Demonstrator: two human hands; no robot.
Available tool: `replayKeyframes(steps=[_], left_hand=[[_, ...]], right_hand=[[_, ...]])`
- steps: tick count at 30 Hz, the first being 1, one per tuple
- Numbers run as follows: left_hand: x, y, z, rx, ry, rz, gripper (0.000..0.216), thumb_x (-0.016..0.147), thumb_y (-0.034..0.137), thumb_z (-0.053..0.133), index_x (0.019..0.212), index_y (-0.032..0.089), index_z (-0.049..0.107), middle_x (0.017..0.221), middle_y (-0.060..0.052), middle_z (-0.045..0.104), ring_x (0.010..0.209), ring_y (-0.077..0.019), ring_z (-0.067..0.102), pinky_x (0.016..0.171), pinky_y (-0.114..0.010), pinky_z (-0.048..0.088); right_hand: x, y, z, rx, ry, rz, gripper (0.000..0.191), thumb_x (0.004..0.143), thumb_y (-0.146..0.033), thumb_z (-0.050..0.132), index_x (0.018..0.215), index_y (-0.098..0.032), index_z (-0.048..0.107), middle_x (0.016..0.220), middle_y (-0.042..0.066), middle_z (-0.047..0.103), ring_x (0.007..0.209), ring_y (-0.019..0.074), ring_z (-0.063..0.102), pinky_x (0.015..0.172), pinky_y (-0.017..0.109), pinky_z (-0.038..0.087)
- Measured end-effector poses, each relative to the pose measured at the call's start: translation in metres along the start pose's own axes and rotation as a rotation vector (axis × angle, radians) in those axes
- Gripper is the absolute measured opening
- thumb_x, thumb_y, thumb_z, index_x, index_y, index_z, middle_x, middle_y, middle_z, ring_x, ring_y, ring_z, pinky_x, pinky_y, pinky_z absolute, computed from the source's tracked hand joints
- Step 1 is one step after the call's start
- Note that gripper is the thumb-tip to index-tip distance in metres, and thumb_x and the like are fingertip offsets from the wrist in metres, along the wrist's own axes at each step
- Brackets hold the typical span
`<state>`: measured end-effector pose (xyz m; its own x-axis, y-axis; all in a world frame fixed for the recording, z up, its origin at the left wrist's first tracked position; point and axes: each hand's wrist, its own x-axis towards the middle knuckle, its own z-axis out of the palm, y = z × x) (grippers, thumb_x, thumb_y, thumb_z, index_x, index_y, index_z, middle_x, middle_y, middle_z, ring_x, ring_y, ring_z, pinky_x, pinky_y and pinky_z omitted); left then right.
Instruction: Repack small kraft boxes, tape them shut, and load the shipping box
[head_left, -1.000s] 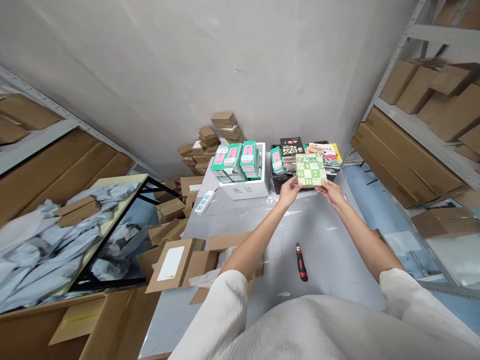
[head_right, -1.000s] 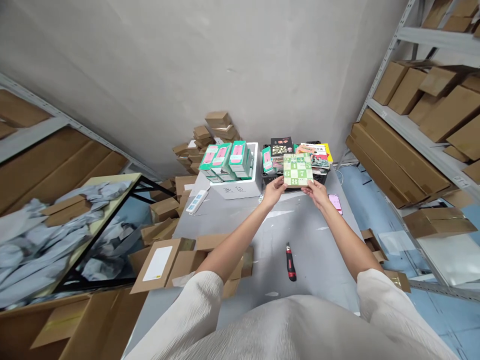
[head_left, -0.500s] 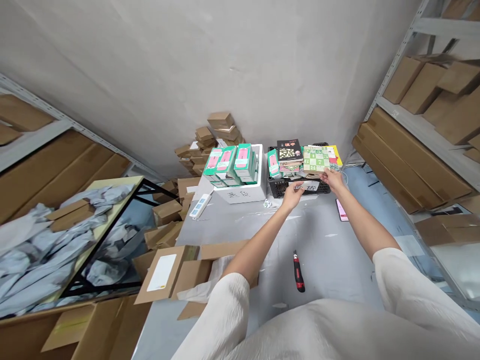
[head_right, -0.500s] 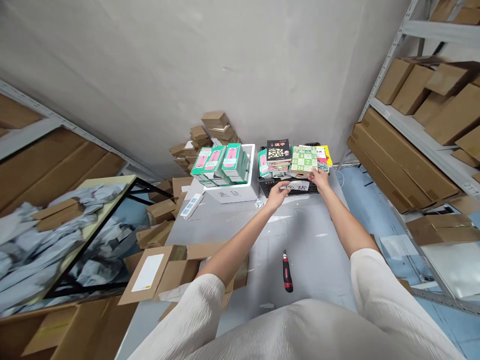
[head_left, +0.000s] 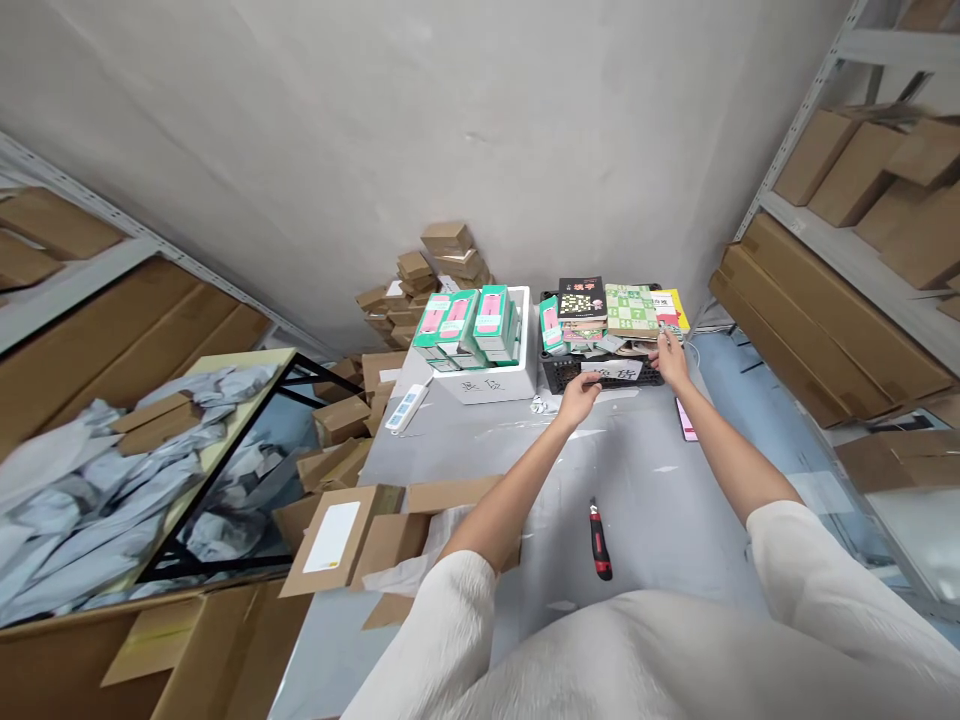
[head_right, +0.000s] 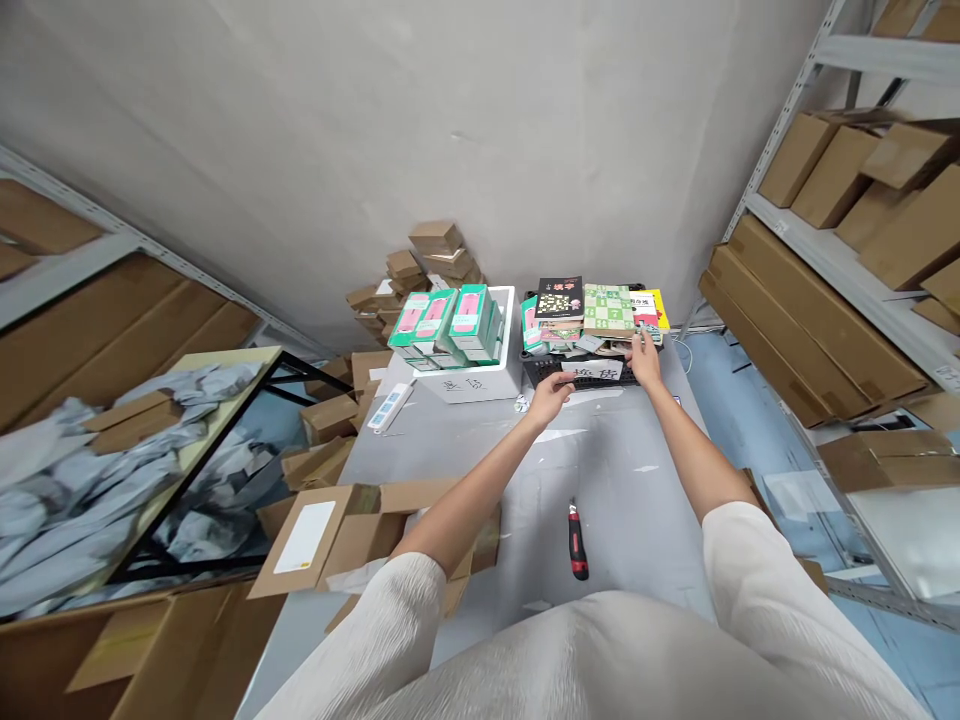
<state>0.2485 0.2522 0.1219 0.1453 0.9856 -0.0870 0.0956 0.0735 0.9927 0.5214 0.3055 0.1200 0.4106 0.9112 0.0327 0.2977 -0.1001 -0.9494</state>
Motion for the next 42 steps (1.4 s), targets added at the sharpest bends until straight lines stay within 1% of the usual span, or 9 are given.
replayKeyframes(steps=[3,9,14,20,23,26,34,38,42], left_hand=[[-0.011,-0.001,-0.002,0.008,-0.009,0.004,0.025,0.088,0.018,0.076,0.112,0.019,0.082,0.128,-0.012,0.080,0.108,-0.0235,0.076,0.103,-0.043,0.062],[-0.050,-0.012,-0.011,0.043,0.018,0.004,0.030,0.090,0.020,0.073,0.120,0.020,0.080,0.134,-0.011,0.078,0.105,-0.0223,0.076,0.101,-0.041,0.062],[-0.084,-0.025,-0.033,0.044,0.057,-0.004,0.029,0.091,0.020,0.070,0.118,0.020,0.079,0.135,-0.011,0.077,0.105,-0.0222,0.075,0.096,-0.038,0.062],[-0.121,-0.035,-0.074,0.017,0.116,0.000,0.028,0.090,0.018,0.069,0.116,0.020,0.079,0.133,-0.012,0.078,0.105,-0.0226,0.076,0.099,-0.040,0.061],[-0.143,-0.041,-0.102,0.016,0.150,0.017,0.028,0.091,0.018,0.068,0.118,0.020,0.078,0.133,-0.011,0.078,0.104,-0.0216,0.075,0.100,-0.039,0.060],[-0.167,-0.048,-0.137,0.027,0.173,0.013,0.031,0.093,0.019,0.068,0.122,0.020,0.078,0.136,-0.011,0.077,0.103,-0.0211,0.075,0.098,-0.037,0.060],[-0.228,-0.077,-0.252,0.066,0.194,-0.011,0.033,0.092,0.016,0.065,0.123,0.019,0.076,0.139,-0.013,0.075,0.116,-0.0244,0.074,0.109,-0.041,0.057],[-0.250,-0.100,-0.307,0.153,0.236,-0.023,0.035,0.090,0.016,0.066,0.123,0.020,0.077,0.137,-0.012,0.076,0.119,-0.0261,0.074,0.113,-0.042,0.054],[-0.266,-0.124,-0.347,0.229,0.308,-0.068,0.039,0.088,0.016,0.062,0.125,0.019,0.074,0.138,-0.014,0.074,0.127,-0.0270,0.070,0.116,-0.042,0.052]], right_hand=[[-0.031,0.010,-0.006,-0.013,-0.038,0.005,0.093,0.100,-0.085,0.047,0.165,-0.020,0.048,0.081,0.002,0.074,0.063,0.0177,0.066,0.066,0.029,0.056],[-0.092,0.023,-0.002,-0.001,-0.136,0.060,0.079,0.103,-0.075,0.052,0.157,-0.018,0.054,0.088,0.005,0.078,0.065,0.0166,0.067,0.064,0.027,0.054],[-0.143,0.026,0.019,0.040,-0.273,0.077,0.068,0.102,-0.070,0.058,0.148,-0.020,0.060,0.093,0.007,0.080,0.068,0.0162,0.069,0.063,0.026,0.053],[-0.200,0.018,0.054,0.043,-0.424,0.095,0.055,0.105,-0.058,0.057,0.144,-0.019,0.063,0.096,0.006,0.079,0.070,0.0151,0.069,0.065,0.025,0.053],[-0.224,0.012,0.074,0.019,-0.471,0.090,0.049,0.105,-0.053,0.058,0.139,-0.019,0.066,0.098,0.007,0.080,0.072,0.0147,0.070,0.066,0.024,0.053],[-0.250,0.008,0.098,-0.002,-0.503,0.104,0.044,0.104,-0.049,0.060,0.135,-0.019,0.068,0.098,0.007,0.080,0.072,0.0145,0.070,0.066,0.024,0.053],[-0.334,0.008,0.162,-0.023,-0.517,0.189,0.038,0.095,-0.041,0.070,0.126,-0.018,0.072,0.099,0.008,0.080,0.074,0.0149,0.070,0.067,0.025,0.053],[-0.374,0.016,0.181,-0.070,-0.479,0.218,0.039,0.090,-0.040,0.073,0.124,-0.020,0.073,0.105,0.008,0.080,0.083,0.0176,0.072,0.071,0.027,0.055],[-0.400,0.020,0.191,-0.170,-0.443,0.232,0.042,0.088,-0.038,0.071,0.125,-0.019,0.074,0.115,0.010,0.078,0.096,0.0216,0.073,0.082,0.033,0.060]])
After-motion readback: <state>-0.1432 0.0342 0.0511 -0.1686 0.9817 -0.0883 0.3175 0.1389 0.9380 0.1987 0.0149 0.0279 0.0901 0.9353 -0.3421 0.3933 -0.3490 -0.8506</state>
